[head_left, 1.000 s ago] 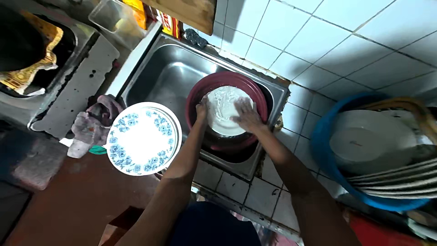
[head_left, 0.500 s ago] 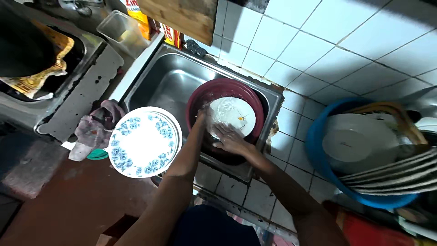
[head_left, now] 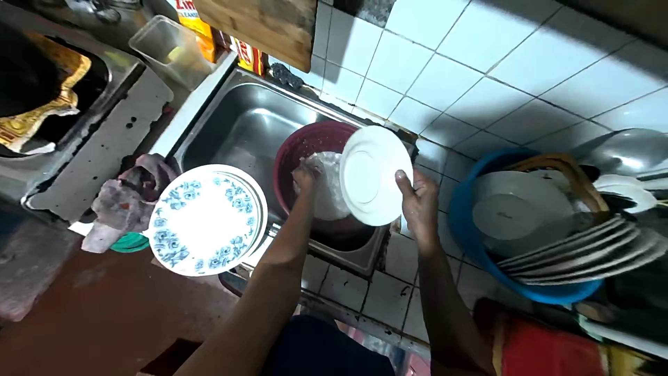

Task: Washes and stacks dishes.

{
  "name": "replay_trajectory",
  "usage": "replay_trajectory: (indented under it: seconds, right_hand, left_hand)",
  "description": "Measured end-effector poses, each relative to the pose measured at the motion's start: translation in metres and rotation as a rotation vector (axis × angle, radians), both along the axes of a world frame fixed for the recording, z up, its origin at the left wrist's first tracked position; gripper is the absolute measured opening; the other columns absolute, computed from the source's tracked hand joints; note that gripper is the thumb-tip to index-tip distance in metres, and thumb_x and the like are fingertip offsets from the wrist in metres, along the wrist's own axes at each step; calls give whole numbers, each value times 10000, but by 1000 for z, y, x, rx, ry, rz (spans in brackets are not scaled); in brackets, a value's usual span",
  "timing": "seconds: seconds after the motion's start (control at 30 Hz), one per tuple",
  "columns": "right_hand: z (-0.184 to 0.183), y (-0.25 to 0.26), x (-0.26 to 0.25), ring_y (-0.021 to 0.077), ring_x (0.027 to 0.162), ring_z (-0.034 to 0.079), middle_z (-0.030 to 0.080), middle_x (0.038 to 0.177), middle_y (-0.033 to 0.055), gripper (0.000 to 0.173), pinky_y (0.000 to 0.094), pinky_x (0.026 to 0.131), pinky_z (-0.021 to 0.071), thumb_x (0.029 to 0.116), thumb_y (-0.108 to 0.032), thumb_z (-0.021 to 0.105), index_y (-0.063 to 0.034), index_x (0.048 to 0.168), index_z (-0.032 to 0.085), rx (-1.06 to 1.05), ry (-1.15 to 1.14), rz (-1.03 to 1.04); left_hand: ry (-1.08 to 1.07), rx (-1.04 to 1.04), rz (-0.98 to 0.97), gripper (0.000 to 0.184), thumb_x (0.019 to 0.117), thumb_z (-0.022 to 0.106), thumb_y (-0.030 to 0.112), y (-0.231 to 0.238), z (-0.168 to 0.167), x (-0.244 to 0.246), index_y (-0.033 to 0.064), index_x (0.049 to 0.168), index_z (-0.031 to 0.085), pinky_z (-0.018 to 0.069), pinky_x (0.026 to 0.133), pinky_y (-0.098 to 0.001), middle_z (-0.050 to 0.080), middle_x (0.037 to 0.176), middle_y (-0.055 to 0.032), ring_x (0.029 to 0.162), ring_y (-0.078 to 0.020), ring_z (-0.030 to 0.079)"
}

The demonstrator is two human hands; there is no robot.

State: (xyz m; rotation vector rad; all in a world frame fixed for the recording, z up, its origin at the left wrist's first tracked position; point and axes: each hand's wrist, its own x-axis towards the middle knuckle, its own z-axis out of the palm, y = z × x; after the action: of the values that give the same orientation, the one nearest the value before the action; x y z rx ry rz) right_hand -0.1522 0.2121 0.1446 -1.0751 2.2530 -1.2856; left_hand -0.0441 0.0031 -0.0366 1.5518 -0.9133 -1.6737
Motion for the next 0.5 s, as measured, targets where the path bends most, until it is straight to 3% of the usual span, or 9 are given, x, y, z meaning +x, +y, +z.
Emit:
replay_trajectory:
  seconds: [0.03,0.1,0.13,0.2,0.27,0.3,0.37,0.43,0.5]
  right_hand:
    - [-7,-1,0,114,670,650,666,830,67,406,330,621,569,1082,-424,478,-68,1102,673,-24,-94,-75]
    - [-18,-3,3,87,652,616,645,803,41,444,304,606,541,1073,-470,474,-76,1029,675,-32,-228,-171]
    - [-22,-5,5,85,659,608,639,803,41,436,305,618,534,1073,-455,484,-69,1011,679,-31,-257,-201]
    - [-32,-10,10,95,673,575,608,791,47,430,319,632,507,1069,-432,509,-50,958,670,-40,-274,-249]
    - [-36,-14,15,119,707,571,610,818,71,447,354,656,504,1068,-441,508,-38,978,677,-29,-269,-269]
    - [-35,-16,19,130,735,584,627,847,84,441,375,688,518,1076,-420,497,-28,1006,685,-23,-264,-266]
    - [-31,-20,27,127,686,536,588,795,73,400,364,640,473,1090,-351,480,-24,965,672,-27,-230,-269]
    - [-27,-20,37,140,686,564,594,783,79,386,382,647,495,1087,-331,491,-22,928,657,-23,-218,-260]
    - [-26,-21,44,175,764,619,645,844,106,378,428,732,531,1090,-312,493,-8,977,687,-18,-214,-249]
  left_hand:
    - [154,80,-6,414,1131,386,270,9,0,-3,-57,1331,541,535,900,-375,633,1166,-186,991,-221,619]
    - [505,221,8,354,1126,292,261,27,15,-20,36,1179,560,588,702,-297,683,948,-71,784,-138,674]
    - [615,241,6,446,1137,238,323,37,35,-28,23,1175,565,601,755,-328,707,962,-92,823,-171,706]
    - [610,63,-115,566,1142,190,352,70,76,-32,-17,1284,595,548,942,-351,714,1170,-115,1046,-185,693]
    - [449,-293,-430,591,1128,187,433,115,98,-23,94,1470,530,421,1143,-405,561,1492,-55,1349,-178,533]
    - [349,-459,-543,625,1116,179,486,131,107,-23,125,1520,490,352,1203,-434,474,1578,-42,1442,-190,444]
    - [224,-709,-632,664,1107,179,493,137,112,-27,73,1516,491,187,1276,-487,417,1622,-66,1533,-250,304]
    - [133,-743,-665,586,1124,225,410,114,105,-28,63,1524,477,222,1267,-494,418,1623,-71,1522,-266,338]
    - [169,-515,-657,537,1126,294,435,96,98,-23,157,1561,441,342,1208,-486,423,1617,-48,1469,-242,420]
